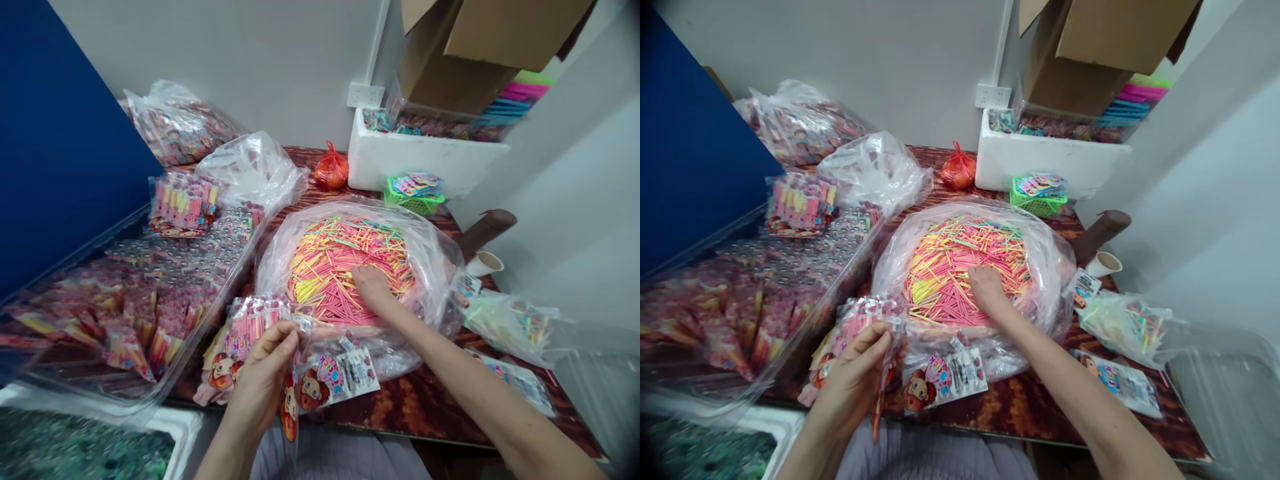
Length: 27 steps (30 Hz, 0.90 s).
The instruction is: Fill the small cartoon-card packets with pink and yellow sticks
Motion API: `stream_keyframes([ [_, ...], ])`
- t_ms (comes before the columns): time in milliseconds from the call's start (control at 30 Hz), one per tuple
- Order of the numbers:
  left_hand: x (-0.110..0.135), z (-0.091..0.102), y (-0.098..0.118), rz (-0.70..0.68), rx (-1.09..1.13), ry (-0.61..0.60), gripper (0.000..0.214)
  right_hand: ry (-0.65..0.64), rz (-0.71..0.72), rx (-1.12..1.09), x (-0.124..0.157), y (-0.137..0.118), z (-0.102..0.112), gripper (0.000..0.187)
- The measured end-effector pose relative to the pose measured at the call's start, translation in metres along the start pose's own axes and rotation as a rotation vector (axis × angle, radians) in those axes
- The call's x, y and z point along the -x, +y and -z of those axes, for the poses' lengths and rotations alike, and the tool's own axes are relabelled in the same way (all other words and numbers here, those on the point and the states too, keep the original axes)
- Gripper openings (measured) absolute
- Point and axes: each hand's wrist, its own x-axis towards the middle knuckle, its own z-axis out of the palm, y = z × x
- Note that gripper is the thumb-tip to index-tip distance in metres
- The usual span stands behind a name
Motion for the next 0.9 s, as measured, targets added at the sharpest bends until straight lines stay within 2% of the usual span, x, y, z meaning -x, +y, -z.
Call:
stream_keyframes([
  [100,-0.003,0.005,-0.005,-0.005,0.010,0.000,0.027,0.047,-0.006,-0.029,0.000,0.009,0.003,0.019],
  [167,-0.005,0.008,-0.010,-0.002,0.004,0.007,0.026,0.146,-0.054,-0.218,0.005,0.014,0.004,0.016],
  [233,-0.007,0.010,-0.014,0.004,-0.009,0.013,0.025,0.234,-0.108,-0.606,0.017,0.013,0.003,0.017],
  [333,-0.010,0.010,-0.018,0.003,-0.041,0.004,0.025,0.199,-0.159,-1.253,0.045,0.005,-0.005,0.016],
  [400,-0.012,0.007,-0.020,-0.010,-0.072,-0.009,0.024,0.195,-0.235,-1.480,0.066,-0.004,-0.013,0.014],
  [533,-0.016,0.002,-0.027,-0.009,-0.128,-0.020,0.025,0.213,-0.348,-1.563,0.096,-0.014,-0.035,0.021],
  [633,-0.017,-0.001,-0.033,0.009,-0.158,-0.008,0.024,0.201,-0.360,-1.569,0.106,-0.015,-0.043,0.016],
  [800,-0.020,0.001,-0.043,-0.051,-0.312,-0.029,0.021,0.277,-0.249,-1.513,0.112,-0.019,-0.031,0.010],
  [900,-0.021,0.002,-0.046,-0.122,-0.471,-0.081,0.018,0.267,-0.196,-1.498,0.116,-0.023,-0.025,0.012],
])
